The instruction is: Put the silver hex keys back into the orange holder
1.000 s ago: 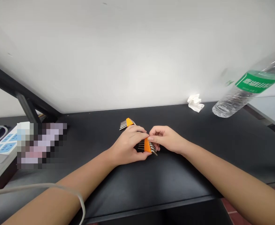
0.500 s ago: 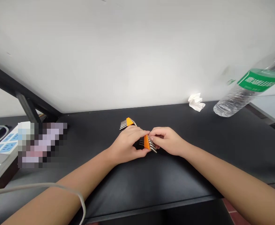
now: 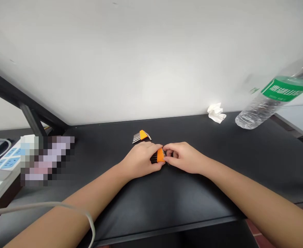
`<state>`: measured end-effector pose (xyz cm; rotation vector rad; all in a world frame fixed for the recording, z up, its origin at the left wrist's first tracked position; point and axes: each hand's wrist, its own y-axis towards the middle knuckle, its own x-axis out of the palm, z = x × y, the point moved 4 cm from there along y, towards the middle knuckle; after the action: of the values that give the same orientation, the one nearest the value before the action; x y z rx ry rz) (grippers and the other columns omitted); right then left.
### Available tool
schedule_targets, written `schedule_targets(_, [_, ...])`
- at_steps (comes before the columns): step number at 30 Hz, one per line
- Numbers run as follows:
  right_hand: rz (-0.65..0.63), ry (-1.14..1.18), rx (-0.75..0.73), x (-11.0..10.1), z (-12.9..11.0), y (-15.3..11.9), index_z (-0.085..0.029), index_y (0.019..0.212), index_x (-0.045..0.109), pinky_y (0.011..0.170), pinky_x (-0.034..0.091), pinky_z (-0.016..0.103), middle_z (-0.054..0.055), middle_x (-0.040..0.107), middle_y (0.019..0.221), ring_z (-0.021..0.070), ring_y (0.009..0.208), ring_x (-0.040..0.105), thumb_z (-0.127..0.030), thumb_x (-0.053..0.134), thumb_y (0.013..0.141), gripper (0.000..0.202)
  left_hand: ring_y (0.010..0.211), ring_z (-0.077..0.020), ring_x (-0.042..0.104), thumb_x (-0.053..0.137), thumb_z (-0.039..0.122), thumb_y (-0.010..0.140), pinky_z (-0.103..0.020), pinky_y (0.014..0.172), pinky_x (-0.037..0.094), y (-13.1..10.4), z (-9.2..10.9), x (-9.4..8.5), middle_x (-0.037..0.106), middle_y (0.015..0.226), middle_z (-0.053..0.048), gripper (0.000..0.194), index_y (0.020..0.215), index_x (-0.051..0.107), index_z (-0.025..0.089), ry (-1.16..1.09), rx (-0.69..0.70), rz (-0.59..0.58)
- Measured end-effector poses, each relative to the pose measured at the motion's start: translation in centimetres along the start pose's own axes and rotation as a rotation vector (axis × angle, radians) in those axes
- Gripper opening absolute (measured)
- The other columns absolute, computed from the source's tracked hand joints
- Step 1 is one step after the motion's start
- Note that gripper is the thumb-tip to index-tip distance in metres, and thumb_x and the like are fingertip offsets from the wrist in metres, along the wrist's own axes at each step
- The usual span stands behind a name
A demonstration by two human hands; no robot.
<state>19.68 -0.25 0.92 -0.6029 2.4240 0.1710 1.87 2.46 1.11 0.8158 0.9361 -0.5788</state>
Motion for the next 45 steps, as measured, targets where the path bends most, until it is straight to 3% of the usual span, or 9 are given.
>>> schedule_targets(8, [0.084, -0.322, -0.21, 0.3, -0.6, -0.4, -0.022, 0.123, 0.065, 0.084, 0.052, 0.034, 0.009, 0.062, 0.123, 0.0191, 0.096, 0.062, -0.029, 0.067, 0.094, 0.031, 0.089, -0.0239, 0.065, 0.074, 0.035, 0.082, -0.037, 0.077, 0.055, 0.2, -0.5, -0.1, 0.068, 0.096, -0.006, 0.029, 0.107, 0.07, 0.021, 0.032, -0.078, -0.09])
schedule_targets(12, [0.073, -0.471, -0.316, 1.0, -0.5, 0.1, -0.024, 0.115, 0.07, 0.097, 0.048, 0.039, 0.008, 0.067, 0.122, 0.0228, 0.11, 0.059, -0.024, 0.061, 0.099, 0.019, 0.098, -0.0238, 0.065, 0.065, 0.027, 0.085, -0.039, 0.089, 0.054, -0.1, -1.4, -1.4, 0.07, 0.105, -0.007, 0.029, 0.113, 0.067, 0.021, -0.008, -0.066, 0.027])
schedule_targets(15, [0.114, -0.572, -0.257, 0.4, 0.4, 0.6, -0.022, 0.111, 0.071, 0.094, 0.048, 0.039, 0.008, 0.07, 0.117, 0.0227, 0.106, 0.06, -0.026, 0.054, 0.103, 0.019, 0.104, -0.0262, 0.063, 0.058, 0.026, 0.089, -0.043, 0.096, 0.051, -0.2, -3.6, -2.5, 0.07, 0.112, -0.009, 0.027, 0.114, 0.067, 0.019, 0.153, -0.257, 0.185])
schedule_targets(20, [0.213, -0.69, -0.05, -2.8, 2.8, 1.1, -0.023, 0.115, 0.069, 0.093, 0.049, 0.041, 0.009, 0.068, 0.125, 0.0252, 0.111, 0.062, -0.021, 0.053, 0.102, 0.021, 0.121, -0.0394, 0.054, 0.057, 0.05, 0.089, -0.056, 0.097, 0.048, -0.5, -7.1, -1.9, 0.059, 0.136, -0.017, 0.061, 0.14, 0.056, 0.018, 0.379, -0.601, -0.006])
schedule_targets(24, [0.282, -0.71, 0.045, -4.6, 4.5, 1.1, -0.023, 0.128, 0.064, 0.1, 0.048, 0.046, 0.01, 0.061, 0.141, 0.0289, 0.124, 0.058, -0.024, 0.055, 0.098, 0.031, 0.121, -0.0364, 0.054, 0.057, 0.052, 0.088, -0.053, 0.097, 0.047, -0.4, -7.3, -1.6, 0.062, 0.13, -0.013, 0.049, 0.128, 0.065, 0.024, 0.295, -0.678, -0.081])
schedule_targets(32, [0.328, -0.777, 0.001, -4.2, 4.5, 1.1, -0.021, 0.127, 0.065, 0.112, 0.037, 0.059, 0.013, 0.057, 0.145, 0.0373, 0.142, 0.041, -0.028, 0.06, 0.096, 0.032, 0.103, -0.0267, 0.067, 0.073, 0.042, 0.076, -0.041, 0.09, 0.054, -0.5, -6.5, -1.6, 0.071, 0.108, -0.004, 0.04, 0.11, 0.06, 0.024, -0.077, -0.688, 0.006])
schedule_targets(36, [0.328, -0.506, -0.176, -2.1, 1.9, 0.7, -0.021, 0.13, 0.059, 0.107, 0.046, 0.047, 0.012, 0.059, 0.14, 0.0289, 0.129, 0.055, -0.027, 0.06, 0.097, 0.034, 0.088, -0.0192, 0.071, 0.072, 0.038, 0.078, -0.032, 0.081, 0.056, -0.6, -4.8, -1.0, 0.073, 0.099, 0.001, 0.041, 0.114, 0.056, 0.026, -0.231, -0.558, 0.019])
schedule_targets(38, [0.253, -0.264, -0.192, -0.5, 0.8, 0.7, -0.023, 0.132, 0.055, 0.088, 0.054, 0.036, 0.01, 0.062, 0.131, 0.0208, 0.104, 0.065, -0.027, 0.061, 0.096, 0.037, 0.081, -0.0179, 0.07, 0.074, 0.039, 0.077, -0.031, 0.076, 0.055, -0.6, -3.8, -0.8, 0.072, 0.094, 0.002, 0.042, 0.113, 0.056, 0.026, -0.232, -0.504, 0.016])
schedule_targets(45, [0.181, -0.007, -0.137, 2.1, 0.0, 1.0, -0.023, 0.109, 0.052, 0.066, 0.045, 0.027, -0.002, 0.063, 0.089, 0.0133, 0.073, 0.059, -0.013, 0.055, 0.089, 0.023, 0.071, -0.0153, 0.065, 0.075, 0.039, 0.077, -0.028, 0.067, 0.051, -0.4, -2.1, -0.6, 0.069, 0.083, 0.005, 0.039, 0.108, 0.056, 0.026, -0.239, -0.468, -0.058])
